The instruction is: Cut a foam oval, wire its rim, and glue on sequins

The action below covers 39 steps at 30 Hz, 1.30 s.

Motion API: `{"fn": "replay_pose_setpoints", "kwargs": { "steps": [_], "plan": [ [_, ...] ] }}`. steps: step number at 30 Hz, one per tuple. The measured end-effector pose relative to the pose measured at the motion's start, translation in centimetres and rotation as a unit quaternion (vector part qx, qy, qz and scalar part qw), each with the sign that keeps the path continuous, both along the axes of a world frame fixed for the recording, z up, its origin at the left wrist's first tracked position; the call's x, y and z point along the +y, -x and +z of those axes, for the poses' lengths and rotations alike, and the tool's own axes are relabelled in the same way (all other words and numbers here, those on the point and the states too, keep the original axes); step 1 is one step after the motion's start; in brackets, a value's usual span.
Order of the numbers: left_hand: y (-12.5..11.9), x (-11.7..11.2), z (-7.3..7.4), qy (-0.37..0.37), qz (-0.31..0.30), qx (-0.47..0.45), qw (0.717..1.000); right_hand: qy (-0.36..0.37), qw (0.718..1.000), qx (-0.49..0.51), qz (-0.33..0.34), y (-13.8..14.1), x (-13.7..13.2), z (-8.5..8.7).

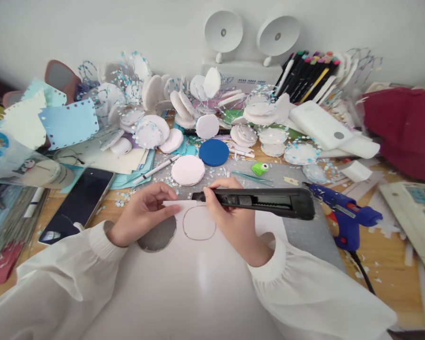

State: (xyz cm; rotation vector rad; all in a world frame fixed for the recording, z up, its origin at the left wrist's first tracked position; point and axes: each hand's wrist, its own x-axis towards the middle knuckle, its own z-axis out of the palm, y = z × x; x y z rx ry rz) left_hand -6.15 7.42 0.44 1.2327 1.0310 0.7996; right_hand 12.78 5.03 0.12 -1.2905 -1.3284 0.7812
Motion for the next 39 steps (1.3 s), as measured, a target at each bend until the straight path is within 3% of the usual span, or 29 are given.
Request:
{"fn": "replay_pose_setpoints", "kwargs": {
  "steps": [11,21,26,30,39],
  "plan": [
    [-0.1,-0.1,-0.2,0.002,0.008,-0.001,1.000,-0.017,0.994,-0.102,0.024,-0.5,-0.3,0.1],
    [0.0,-0.1,-0.1,-0.023,0.004,0.016,1.000,-0.017,0.994,-0.106,0.020,-0.7,-0.6,0.1],
    [0.1,-0.2,-0.8,-0.125,0.008,0.106,0.987,-0.054,0.994,-0.079,-0.046,-0.7,-0.5,0.0],
    [0.2,-0.4,-1.2,-0.224,0.016,0.155,0.962,-0.059,0.990,-0.130,0.004,-0.2,-0.7,-0.1],
    [0.3,-0.7,-1.4,-0.305,-0.005,0.214,0.928,-0.056,0.985,-0.153,0.058,0.6,-0.6,-0.5]
  ]
}}
